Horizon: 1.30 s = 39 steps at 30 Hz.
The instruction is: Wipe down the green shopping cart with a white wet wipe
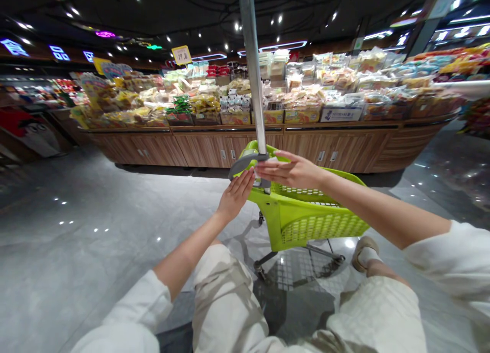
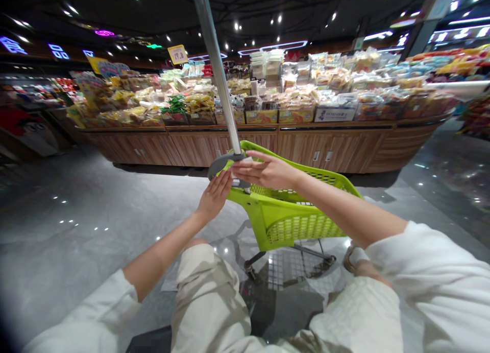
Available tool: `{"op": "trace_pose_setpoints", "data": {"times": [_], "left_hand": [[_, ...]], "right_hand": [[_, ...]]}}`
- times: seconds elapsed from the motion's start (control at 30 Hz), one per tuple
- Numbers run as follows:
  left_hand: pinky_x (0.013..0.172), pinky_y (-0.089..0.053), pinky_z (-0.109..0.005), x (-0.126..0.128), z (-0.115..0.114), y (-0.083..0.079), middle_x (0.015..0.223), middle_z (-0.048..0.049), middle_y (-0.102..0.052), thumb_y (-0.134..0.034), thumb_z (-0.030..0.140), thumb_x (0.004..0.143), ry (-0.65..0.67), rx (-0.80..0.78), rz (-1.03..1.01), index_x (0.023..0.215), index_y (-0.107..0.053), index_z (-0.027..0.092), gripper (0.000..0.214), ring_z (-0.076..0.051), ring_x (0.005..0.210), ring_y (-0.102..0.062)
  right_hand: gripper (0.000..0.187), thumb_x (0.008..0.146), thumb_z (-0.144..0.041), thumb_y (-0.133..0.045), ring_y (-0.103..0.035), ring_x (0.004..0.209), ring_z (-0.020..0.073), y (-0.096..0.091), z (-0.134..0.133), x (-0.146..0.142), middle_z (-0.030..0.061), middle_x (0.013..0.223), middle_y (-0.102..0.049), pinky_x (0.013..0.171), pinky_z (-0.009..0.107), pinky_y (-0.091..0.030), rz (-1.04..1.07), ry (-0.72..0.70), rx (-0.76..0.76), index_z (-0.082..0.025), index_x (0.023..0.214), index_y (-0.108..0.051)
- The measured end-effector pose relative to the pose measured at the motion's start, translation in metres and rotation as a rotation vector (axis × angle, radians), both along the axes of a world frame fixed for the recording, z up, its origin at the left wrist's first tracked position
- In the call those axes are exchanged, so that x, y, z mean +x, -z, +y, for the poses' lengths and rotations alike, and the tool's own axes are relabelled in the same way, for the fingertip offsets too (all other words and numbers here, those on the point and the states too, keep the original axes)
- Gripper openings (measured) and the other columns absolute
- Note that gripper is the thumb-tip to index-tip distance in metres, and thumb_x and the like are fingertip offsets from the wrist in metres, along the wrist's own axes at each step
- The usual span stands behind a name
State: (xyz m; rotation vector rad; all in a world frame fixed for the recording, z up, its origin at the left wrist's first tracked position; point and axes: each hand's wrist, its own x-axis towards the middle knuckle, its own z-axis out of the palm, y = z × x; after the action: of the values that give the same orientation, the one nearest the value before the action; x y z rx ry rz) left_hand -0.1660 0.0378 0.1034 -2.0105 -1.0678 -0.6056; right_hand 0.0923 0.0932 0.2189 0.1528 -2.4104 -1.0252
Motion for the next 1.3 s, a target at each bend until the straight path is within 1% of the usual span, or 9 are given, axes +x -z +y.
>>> {"op": "trace_pose_setpoints", "data": {"times": [0.1,0.2,0.3,0.43,0.67,0.83,1.0,1.17,1.3], "left_hand": [[0.122,-0.030,-0.039,0.000,0.000,0.000,0.161,-0.0146,-0.026,-0.032,0.003,0.095,-0.001,-0.004,-0.002,0.158,-0.007,0.012,0.068,-0.020,0.150,-0.023],[0.122,-0.029,-0.039,0.000,0.000,0.000,0.160,-0.0141,-0.028,-0.032,0.003,0.095,0.002,0.018,0.009,0.158,-0.007,0.011,0.068,-0.020,0.150,-0.023],[0.122,-0.030,-0.038,0.000,0.000,0.000,0.159,-0.0141,-0.031,-0.033,0.003,0.095,0.002,0.030,0.016,0.157,-0.005,0.010,0.069,-0.020,0.150,-0.021],[0.121,-0.031,-0.039,0.000,0.000,0.000,0.159,-0.0156,-0.031,-0.033,0.004,0.096,-0.005,0.006,-0.001,0.157,-0.003,0.011,0.069,-0.020,0.150,-0.024],[0.121,-0.032,-0.039,0.000,0.000,0.001,0.158,-0.0147,-0.034,-0.033,0.004,0.096,-0.006,0.032,0.026,0.158,-0.008,0.010,0.066,-0.022,0.150,-0.024],[0.121,-0.031,-0.039,0.001,-0.001,0.000,0.158,-0.0156,-0.033,-0.033,0.004,0.096,-0.015,0.016,0.002,0.157,-0.003,0.010,0.068,-0.020,0.150,-0.023],[0.122,-0.030,-0.038,0.002,-0.002,-0.001,0.158,-0.0143,-0.032,-0.033,0.002,0.095,-0.011,0.021,0.010,0.157,-0.002,0.010,0.070,-0.020,0.151,-0.019],[0.122,-0.029,-0.039,0.001,-0.002,0.000,0.159,-0.0142,-0.030,-0.033,0.003,0.095,-0.009,-0.002,-0.016,0.157,0.000,0.012,0.071,-0.020,0.151,-0.020],[0.122,-0.030,-0.038,0.002,-0.002,0.000,0.159,-0.0147,-0.030,-0.034,0.002,0.095,-0.017,0.011,-0.004,0.157,0.000,0.011,0.071,-0.019,0.150,-0.021]], "right_hand": [[0.051,0.097,-0.010,-0.042,-0.043,0.140,0.0145,-0.008,0.000,0.001,0.0023,0.149,-0.051,0.127,0.039,-0.014,0.128,0.065,-0.046,-0.023,0.146,-0.046],[0.043,0.099,-0.013,-0.040,-0.045,0.139,0.0134,-0.005,0.000,0.003,0.0047,0.147,-0.053,0.126,0.037,-0.015,-0.033,0.026,0.056,-0.016,0.141,-0.051],[0.042,0.099,-0.011,-0.039,-0.045,0.138,0.0102,-0.009,0.000,0.003,0.0026,0.145,-0.056,0.126,0.034,-0.017,-0.169,-0.032,0.134,-0.016,0.138,-0.053],[0.047,0.098,-0.009,-0.041,-0.040,0.143,0.0141,-0.021,0.002,-0.003,0.0035,0.150,-0.050,0.127,0.041,-0.012,0.046,0.069,0.112,-0.019,0.144,-0.047],[0.041,0.095,-0.013,-0.045,-0.047,0.137,0.0106,-0.011,0.001,-0.005,0.0008,0.142,-0.059,0.123,0.034,-0.027,-0.170,-0.041,0.271,-0.019,0.133,-0.059],[0.045,0.096,-0.012,-0.043,-0.043,0.141,0.0134,-0.008,0.000,-0.002,0.0032,0.148,-0.053,0.125,0.040,-0.018,0.026,0.059,0.166,-0.020,0.138,-0.055],[0.043,0.096,-0.010,-0.040,-0.042,0.141,0.0112,0.005,-0.003,0.002,0.0033,0.144,-0.057,0.126,0.035,-0.019,-0.138,-0.017,0.205,-0.017,0.135,-0.057],[0.049,0.098,-0.010,-0.039,-0.038,0.143,0.0136,-0.002,-0.003,0.004,0.0025,0.152,-0.046,0.127,0.041,-0.004,0.067,0.134,0.109,-0.020,0.145,-0.047],[0.042,0.099,-0.012,-0.036,-0.041,0.141,0.0102,0.009,-0.004,0.004,0.0014,0.145,-0.055,0.127,0.036,-0.011,-0.116,0.025,0.203,-0.015,0.137,-0.055]]}}
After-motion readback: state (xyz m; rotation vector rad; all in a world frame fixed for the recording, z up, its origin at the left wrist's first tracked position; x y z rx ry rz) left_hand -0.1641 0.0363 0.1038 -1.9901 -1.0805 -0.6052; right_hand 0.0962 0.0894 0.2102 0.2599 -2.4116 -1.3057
